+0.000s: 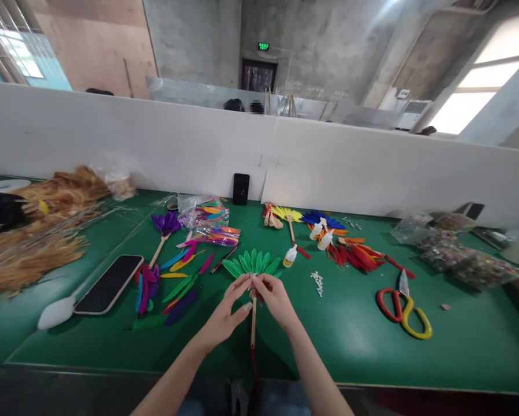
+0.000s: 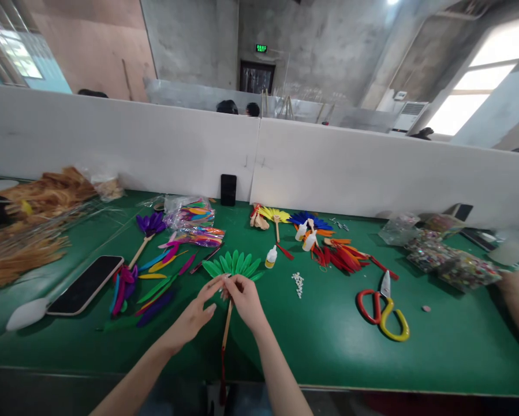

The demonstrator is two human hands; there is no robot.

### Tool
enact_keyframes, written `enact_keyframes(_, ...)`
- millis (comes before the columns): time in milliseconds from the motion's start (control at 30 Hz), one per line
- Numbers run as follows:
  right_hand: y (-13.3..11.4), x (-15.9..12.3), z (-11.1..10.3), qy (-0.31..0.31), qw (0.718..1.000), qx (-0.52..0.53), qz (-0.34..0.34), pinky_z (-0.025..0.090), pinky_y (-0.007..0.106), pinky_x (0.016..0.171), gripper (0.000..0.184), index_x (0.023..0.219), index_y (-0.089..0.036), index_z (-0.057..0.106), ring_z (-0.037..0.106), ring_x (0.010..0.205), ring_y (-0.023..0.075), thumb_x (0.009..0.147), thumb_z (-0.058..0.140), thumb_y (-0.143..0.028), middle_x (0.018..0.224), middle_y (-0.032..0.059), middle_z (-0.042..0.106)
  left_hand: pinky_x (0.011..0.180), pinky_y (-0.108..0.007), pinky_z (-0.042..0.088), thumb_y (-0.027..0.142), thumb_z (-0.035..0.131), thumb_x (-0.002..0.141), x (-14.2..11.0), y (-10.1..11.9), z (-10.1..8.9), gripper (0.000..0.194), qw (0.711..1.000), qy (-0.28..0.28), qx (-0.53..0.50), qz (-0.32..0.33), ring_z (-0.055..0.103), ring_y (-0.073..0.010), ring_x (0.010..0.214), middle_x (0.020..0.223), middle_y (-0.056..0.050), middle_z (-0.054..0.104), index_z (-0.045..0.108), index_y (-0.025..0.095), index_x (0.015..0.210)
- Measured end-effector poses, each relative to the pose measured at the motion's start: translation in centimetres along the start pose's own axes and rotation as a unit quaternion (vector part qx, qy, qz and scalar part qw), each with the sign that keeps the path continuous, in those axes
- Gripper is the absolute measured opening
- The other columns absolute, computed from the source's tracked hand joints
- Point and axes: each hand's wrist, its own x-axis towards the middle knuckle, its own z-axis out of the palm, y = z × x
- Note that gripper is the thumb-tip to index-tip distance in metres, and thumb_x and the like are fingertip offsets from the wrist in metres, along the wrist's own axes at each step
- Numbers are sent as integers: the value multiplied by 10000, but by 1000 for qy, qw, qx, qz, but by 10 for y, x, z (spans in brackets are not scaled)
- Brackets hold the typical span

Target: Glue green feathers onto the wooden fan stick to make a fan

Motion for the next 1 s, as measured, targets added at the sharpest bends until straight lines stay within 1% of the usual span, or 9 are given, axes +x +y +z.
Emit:
enact_keyframes(67,0,-1,-2,-9,1000,4,1,352,203,428,376,637,-170,537,431,459,86,779,543,-519,559,-19,526,1055,-385,312,510,292,904,-1,3,-1,518,998,-14,-64,-16,244,-224,1328,1457,-8,256,319,303,1378)
enact_keyframes(133,0,-3,-5,-6,1000,10,2,358,199,415,375,654,-168,554,449,469,91,777,544,-521,571,-13,537,1072,-379,280,534,258,903,-1,6,-2,538,994,-21,-104,-27,202,-217,1343,1467,10,230,299,302,1387)
enact_keyframes(300,0,-5,-12,18,1000,-1,3,337,184,378,373,680,-154,605,459,458,89,774,554,-512,535,-14,523,1101,-410,205,544,285,893,-1,9,-6,541,991,-16,-133,-13,172,-233,1350,1461,13,246,330,301,1374)
enact_keyframes(433,1,-4,-8,50,999,-16,5,320,194,369,377,614,-160,571,424,402,77,738,588,-516,488,-30,508,1103,-432,183,507,214,920,-1,9,-1,521,985,-24,-170,-18,162,-235,1352,1467,2,232,335,282,1374)
enact_keyframes(600,1,2,2,95,995,-27,-10,353,218,432,394,528,-180,488,438,407,91,715,617,-502,433,-41,483,1113,-410,141,499,312,906,-2,5,9,519,985,-3,-172,-5,147,-246,1353,1481,-15,190,356,263,1365)
enact_keyframes(700,1,4,3,77,997,-24,-16,337,216,430,398,525,-181,473,425,413,87,744,592,-491,442,-45,461,1117,-400,125,503,323,901,-2,3,11,519,985,1,-172,-11,146,-254,1352,1476,-12,206,370,263,1359)
enact_keyframes(767,0,3,2,55,998,-18,-15,317,212,413,390,552,-179,482,403,406,81,760,569,-498,460,-45,464,1115,-408,128,501,269,915,-3,0,12,514,977,-5,-210,-38,140,-252,1353,1475,-2,211,366,264,1360)
enact_keyframes(900,0,-3,-2,15,1000,-10,-4,285,201,379,377,609,-173,507,368,395,66,773,549,-510,513,-38,492,1106,-431,138,549,115,908,-2,-5,15,600,936,-17,-345,-61,95,-241,1362,1469,3,228,361,246,1364)
enact_keyframes(1000,-1,-8,-7,-1,1000,-4,2,282,193,366,365,664,-168,536,364,384,61,797,524,-507,534,-35,510,1107,-416,122,550,51,903,-2,-3,15,632,917,-29,-393,-66,77,-223,1365,1470,17,221,373,250,1357)
